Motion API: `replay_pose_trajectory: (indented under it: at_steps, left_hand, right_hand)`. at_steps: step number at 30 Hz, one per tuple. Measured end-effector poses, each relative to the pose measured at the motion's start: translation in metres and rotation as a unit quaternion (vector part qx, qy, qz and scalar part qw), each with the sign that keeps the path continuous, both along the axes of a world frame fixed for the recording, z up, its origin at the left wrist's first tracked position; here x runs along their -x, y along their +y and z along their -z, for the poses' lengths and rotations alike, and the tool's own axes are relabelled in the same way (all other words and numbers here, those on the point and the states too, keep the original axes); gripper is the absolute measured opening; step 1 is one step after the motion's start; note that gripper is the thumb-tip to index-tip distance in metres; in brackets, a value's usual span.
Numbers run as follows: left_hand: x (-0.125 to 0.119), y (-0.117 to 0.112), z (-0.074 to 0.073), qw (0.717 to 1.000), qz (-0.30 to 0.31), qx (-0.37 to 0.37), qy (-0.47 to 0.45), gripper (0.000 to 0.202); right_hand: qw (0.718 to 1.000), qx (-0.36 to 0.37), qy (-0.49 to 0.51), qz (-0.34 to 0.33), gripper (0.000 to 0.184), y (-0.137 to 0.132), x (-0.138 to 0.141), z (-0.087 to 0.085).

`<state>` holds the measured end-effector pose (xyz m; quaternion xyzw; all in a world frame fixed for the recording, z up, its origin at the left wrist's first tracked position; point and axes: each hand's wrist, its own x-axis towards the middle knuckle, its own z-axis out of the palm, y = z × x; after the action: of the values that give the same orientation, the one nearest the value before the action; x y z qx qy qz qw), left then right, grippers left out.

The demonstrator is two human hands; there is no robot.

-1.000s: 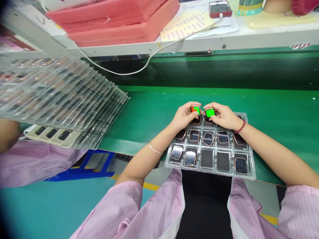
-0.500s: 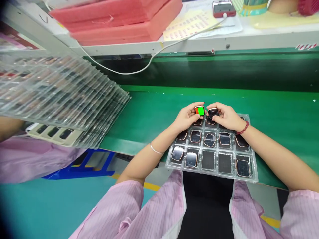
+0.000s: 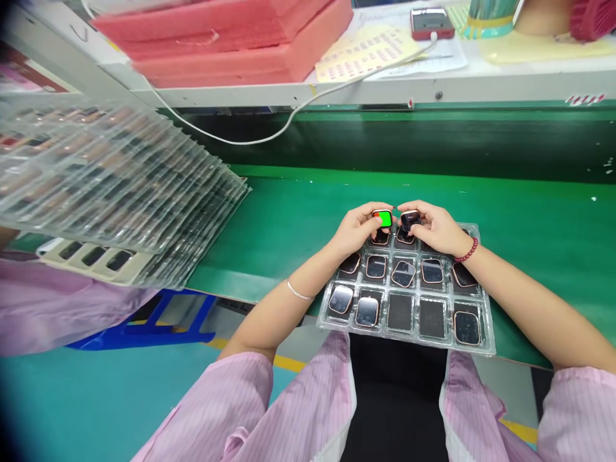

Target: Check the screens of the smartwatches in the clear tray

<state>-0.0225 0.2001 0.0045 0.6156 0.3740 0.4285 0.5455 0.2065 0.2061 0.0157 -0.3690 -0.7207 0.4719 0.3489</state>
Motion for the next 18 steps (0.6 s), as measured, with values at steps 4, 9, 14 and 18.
replay_pose_trajectory:
  at_steps: [4,9,14,18]
  left_hand:
    - [-0.0017,0.0025,0.0044,1.000,-0.007,-0.025,-0.009,0.046]
    - [0.0003,0.0027,0.0062,1.000,0.013,-0.013,-0.013,0.040]
    - [-0.0005,0.0035,0.0070,0.999,0.013,-0.009,-0.039,0.038]
    - [-0.0015,0.0019,0.0026,1.000,-0.006,-0.011,-0.016,0.042]
  right_hand:
    - [1.000,0.001,0.016,-0.010,0.050,0.0009,0.0003,-0.0011]
    - [1.000,0.003,0.009,0.000,0.047,0.0006,-0.0004,0.0003]
    - [1.000,0.002,0.013,0.006,0.046,-0.0005,-0.0001,-0.0015]
    - [1.000,0.005,0.019,0.002,0.046,-0.0016,0.0011,-0.0044]
